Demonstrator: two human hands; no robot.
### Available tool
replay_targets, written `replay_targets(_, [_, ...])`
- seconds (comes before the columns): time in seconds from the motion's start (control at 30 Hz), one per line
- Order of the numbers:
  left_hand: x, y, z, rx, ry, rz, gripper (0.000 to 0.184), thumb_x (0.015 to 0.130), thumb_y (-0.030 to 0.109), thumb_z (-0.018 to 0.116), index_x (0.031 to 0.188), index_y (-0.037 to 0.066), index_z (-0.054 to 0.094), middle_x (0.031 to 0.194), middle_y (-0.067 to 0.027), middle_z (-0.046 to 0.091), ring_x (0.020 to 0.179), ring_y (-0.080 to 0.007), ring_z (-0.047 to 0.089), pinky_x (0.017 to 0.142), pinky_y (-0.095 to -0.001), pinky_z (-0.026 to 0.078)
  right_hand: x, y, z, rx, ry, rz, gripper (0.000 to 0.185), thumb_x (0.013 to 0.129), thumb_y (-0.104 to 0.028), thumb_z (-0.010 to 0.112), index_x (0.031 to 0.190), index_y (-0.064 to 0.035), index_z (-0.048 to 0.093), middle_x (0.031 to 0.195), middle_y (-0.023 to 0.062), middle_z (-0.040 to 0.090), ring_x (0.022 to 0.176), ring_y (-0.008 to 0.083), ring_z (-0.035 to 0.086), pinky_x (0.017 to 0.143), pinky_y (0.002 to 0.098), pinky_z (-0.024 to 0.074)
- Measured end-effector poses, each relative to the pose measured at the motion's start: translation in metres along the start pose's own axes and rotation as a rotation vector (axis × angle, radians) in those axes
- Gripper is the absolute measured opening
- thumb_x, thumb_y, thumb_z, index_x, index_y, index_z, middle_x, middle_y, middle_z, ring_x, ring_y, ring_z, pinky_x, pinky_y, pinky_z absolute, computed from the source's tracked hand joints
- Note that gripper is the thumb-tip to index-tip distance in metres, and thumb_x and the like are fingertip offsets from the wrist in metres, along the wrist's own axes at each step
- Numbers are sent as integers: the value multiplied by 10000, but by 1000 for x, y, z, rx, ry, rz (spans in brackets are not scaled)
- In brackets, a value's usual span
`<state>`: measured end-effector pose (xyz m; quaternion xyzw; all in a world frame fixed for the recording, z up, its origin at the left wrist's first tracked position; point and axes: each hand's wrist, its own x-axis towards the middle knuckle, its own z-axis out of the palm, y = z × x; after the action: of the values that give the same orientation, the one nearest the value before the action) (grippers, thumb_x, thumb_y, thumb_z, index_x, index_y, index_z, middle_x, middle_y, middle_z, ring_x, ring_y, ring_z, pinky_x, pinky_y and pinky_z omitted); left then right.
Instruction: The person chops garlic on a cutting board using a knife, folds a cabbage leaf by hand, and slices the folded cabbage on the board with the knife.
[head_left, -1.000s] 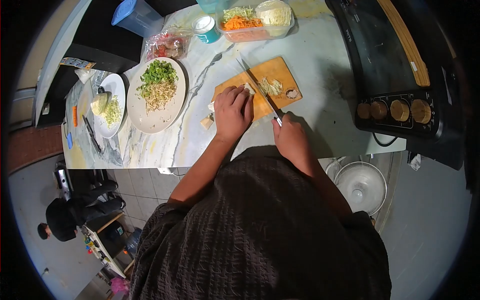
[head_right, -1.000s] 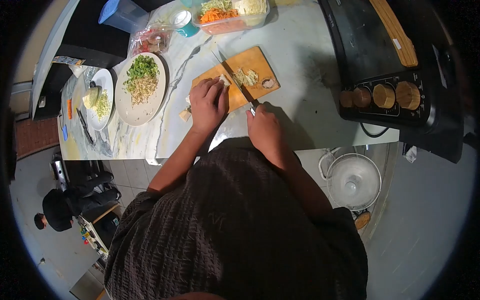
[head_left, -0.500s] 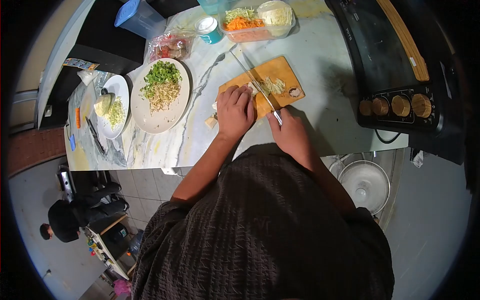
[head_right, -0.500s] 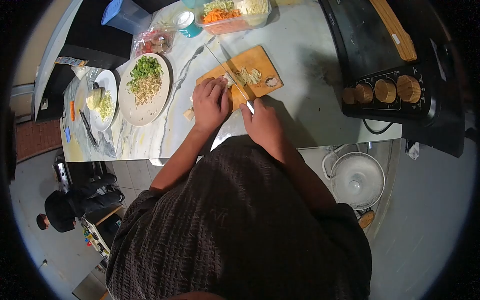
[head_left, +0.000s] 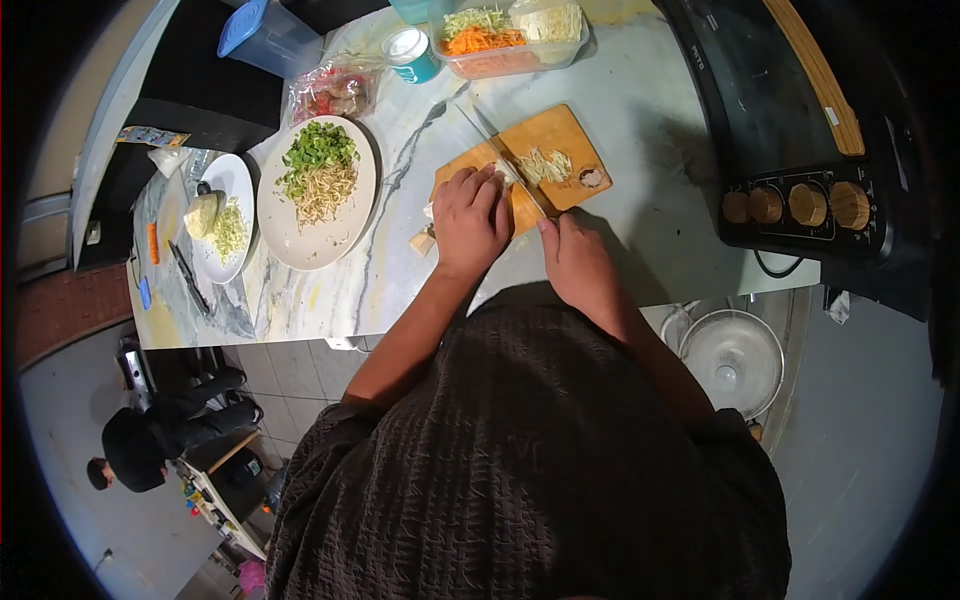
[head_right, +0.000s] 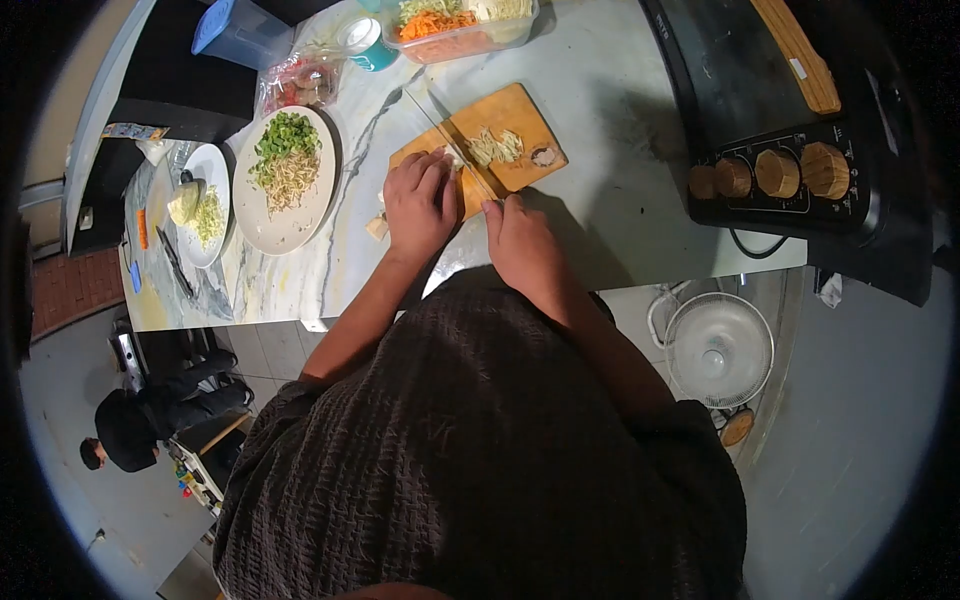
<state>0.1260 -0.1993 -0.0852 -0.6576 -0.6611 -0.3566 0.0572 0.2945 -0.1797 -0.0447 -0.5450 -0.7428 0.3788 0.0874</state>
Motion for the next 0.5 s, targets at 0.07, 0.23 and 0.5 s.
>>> replay_targets(0.07, [-1, 0, 1, 6, -5, 2, 163, 802, 61, 683, 959, 17, 680, 1047, -101, 684, 996, -290, 614, 821, -403, 452, -1, 0, 0, -4, -6, 2, 398, 1034, -330, 428, 929, 32, 553, 814, 305, 634, 817, 519, 597, 747, 585, 464])
replay_targets(0.23, [-2, -3, 4, -7, -12, -20, 168, 802, 60, 683, 965, 20, 679, 1065, -100, 686, 1008, -294, 618, 838, -406, 456, -4, -4, 0, -30, -8, 25, 402, 1034, -335, 433, 955, 41, 548, 835, 324, 629, 819, 531, 595, 750, 584, 470])
replay_targets(0.5, [-2, -2, 3, -25, -14, -24, 174, 806, 61, 683, 975, 23, 668, 1072, -98, 684, 1025, -296, 618, 852, -408, 454, -3, -6, -1, -7, -45, 30, 386, 1030, -313, 454, 970, 57, 549, 839, 336, 630, 831, 537, 603, 739, 589, 477])
